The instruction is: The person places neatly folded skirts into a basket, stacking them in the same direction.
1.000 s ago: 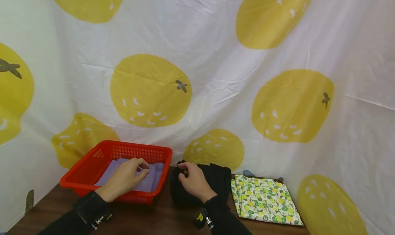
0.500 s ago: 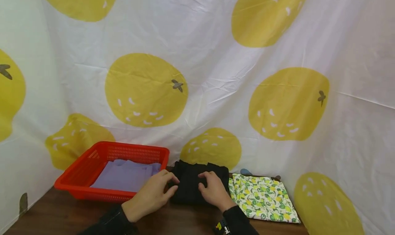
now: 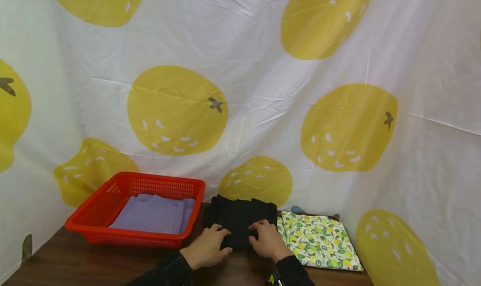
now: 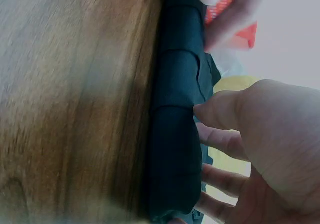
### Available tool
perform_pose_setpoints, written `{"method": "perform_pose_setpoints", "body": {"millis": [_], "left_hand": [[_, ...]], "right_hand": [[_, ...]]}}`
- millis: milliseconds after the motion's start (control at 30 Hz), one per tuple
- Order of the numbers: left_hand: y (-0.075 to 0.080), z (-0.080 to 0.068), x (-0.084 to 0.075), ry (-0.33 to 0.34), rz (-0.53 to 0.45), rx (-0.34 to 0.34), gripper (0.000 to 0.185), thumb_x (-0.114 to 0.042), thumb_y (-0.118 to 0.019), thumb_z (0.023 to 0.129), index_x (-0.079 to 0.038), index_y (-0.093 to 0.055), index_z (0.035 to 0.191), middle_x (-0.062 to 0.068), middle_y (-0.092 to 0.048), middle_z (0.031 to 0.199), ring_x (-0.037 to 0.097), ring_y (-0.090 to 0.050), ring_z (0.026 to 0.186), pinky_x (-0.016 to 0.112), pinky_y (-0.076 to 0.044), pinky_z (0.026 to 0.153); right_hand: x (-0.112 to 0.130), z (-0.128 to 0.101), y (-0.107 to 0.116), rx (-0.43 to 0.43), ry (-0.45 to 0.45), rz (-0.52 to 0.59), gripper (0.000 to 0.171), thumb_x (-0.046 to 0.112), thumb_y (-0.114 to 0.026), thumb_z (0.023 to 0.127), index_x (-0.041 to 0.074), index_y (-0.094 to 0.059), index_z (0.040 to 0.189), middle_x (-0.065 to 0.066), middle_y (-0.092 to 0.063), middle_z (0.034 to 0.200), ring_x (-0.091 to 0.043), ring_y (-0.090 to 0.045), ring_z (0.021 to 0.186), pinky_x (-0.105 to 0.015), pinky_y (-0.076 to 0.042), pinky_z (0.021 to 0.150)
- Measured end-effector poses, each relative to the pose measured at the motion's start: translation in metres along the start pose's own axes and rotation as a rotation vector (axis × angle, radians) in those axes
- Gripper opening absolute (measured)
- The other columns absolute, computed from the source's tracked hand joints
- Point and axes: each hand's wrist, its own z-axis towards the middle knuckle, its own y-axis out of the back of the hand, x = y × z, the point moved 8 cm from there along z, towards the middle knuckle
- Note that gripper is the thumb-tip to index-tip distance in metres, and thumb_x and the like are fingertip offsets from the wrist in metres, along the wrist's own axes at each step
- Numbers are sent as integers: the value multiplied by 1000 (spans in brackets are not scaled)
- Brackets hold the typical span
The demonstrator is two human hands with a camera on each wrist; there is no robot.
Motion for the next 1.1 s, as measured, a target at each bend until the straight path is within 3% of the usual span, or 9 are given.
{"method": "perform_pose_setpoints", "body": {"millis": [233, 367, 567, 833, 1100], "left_hand": [[-5, -1, 9, -18, 40, -1, 36, -33, -86, 105, -10, -82, 133, 15, -74, 121, 37, -69, 106, 57, -65, 91], [-2, -8, 12, -34, 39, -21, 29, -36, -87, 105, -15, -84, 125, 10, -72, 114, 32, -67, 98, 48, -63, 83], [2, -26, 16, -53, 15, -27, 20, -37, -87, 105, -20, -85, 116, 3, -70, 106, 24, -66, 91, 40, -58, 78], [-6, -45, 15, -3, -53, 64, 10, -36, -86, 105, -26, -85, 106, -3, -67, 101, 14, -63, 88, 36, -55, 76], [-13, -58, 12, 75, -225, 186, 9, -28, -86, 106, -24, -86, 98, -5, -62, 91, 12, -58, 79, 34, -50, 68]], "right_hand": [[3, -4, -1, 16, -49, 48, 22, 16, -77, 111, 10, -83, 132, -27, -68, 145, -57, -66, 136, -75, -55, 113], [8, -12, 0, -22, -38, 12, 17, 13, -77, 110, 13, -84, 126, -17, -71, 128, -41, -72, 112, -61, -61, 95], [14, -26, -2, -51, -32, 41, 13, 12, -77, 110, 16, -87, 117, -8, -67, 111, -23, -60, 92, -40, -50, 79], [18, -48, -3, -69, -49, 53, 6, 20, -87, 104, 25, -88, 101, -1, -65, 99, -17, -57, 81, -34, -49, 73], [26, -63, -2, -5, -77, 52, 15, 25, -91, 101, 25, -85, 87, 1, -67, 94, -10, -59, 79, -33, -48, 70]]}}
